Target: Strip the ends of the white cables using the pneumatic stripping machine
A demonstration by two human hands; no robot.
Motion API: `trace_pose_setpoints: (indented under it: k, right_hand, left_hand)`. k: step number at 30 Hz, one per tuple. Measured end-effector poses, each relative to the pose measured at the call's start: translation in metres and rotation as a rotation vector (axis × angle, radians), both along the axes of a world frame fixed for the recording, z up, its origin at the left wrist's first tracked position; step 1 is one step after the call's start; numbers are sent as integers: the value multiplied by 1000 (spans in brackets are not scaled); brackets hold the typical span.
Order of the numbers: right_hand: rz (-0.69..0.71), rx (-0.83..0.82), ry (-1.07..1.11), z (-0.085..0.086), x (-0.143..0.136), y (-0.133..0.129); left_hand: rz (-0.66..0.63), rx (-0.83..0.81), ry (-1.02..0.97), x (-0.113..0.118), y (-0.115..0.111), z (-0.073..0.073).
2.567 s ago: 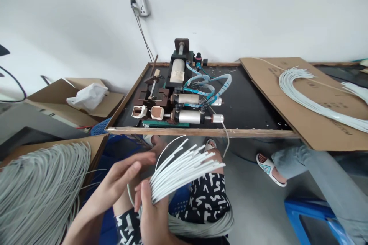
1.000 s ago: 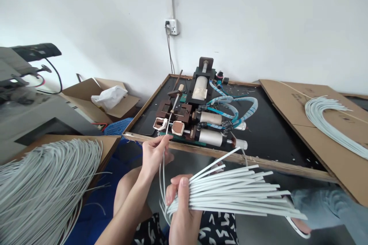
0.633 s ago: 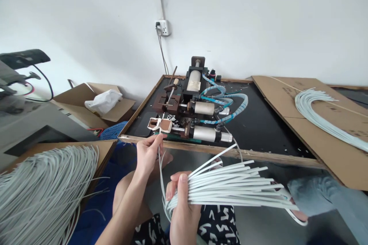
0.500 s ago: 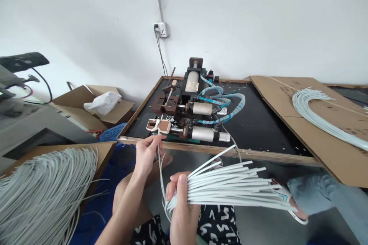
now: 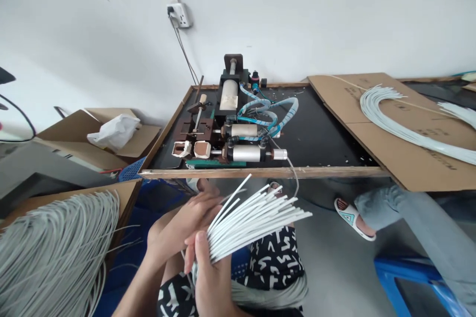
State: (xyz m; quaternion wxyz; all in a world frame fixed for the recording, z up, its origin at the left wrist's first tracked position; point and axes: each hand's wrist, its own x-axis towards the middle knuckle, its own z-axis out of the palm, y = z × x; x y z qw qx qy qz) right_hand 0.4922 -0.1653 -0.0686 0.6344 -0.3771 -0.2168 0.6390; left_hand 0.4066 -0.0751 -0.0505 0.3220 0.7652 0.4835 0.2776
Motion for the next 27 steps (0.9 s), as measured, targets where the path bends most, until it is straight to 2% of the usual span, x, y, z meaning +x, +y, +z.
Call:
trace_pose_setpoints:
  k: [2, 4, 7, 9, 12, 14, 17, 20, 23, 27]
  right_hand:
    - [27, -3, -11, 1, -1, -3]
    - [61, 9, -37, 2, 1, -1]
    - [119, 50, -94, 6, 5, 5]
    - [125, 53, -114, 7, 6, 9]
    - [43, 29, -140, 5, 4, 11]
    - [-33, 6, -154, 1, 3, 12]
    - [-50, -57, -86, -3, 5, 18]
    - [-26, -75, 24, -6, 14, 25]
    - [-69, -39, 28, -7, 25, 31]
    - [-150, -51, -41, -4, 33, 33]
  left_hand:
    - [101, 89, 10, -1, 2, 2]
    - [178, 96, -104, -2, 0, 10]
    - [147, -72, -338, -3, -12, 28]
    - [99, -229, -417, -2, -22, 36]
    - [98, -403, -460, -1, -32, 33]
    - [206, -435, -544, 1, -34, 25]
    - [425, -377, -681, 4, -29, 14]
    - [557, -179, -718, 5, -13, 7]
    - [628, -7, -731, 3, 9, 3]
    - [611, 12, -695, 0, 31, 0]
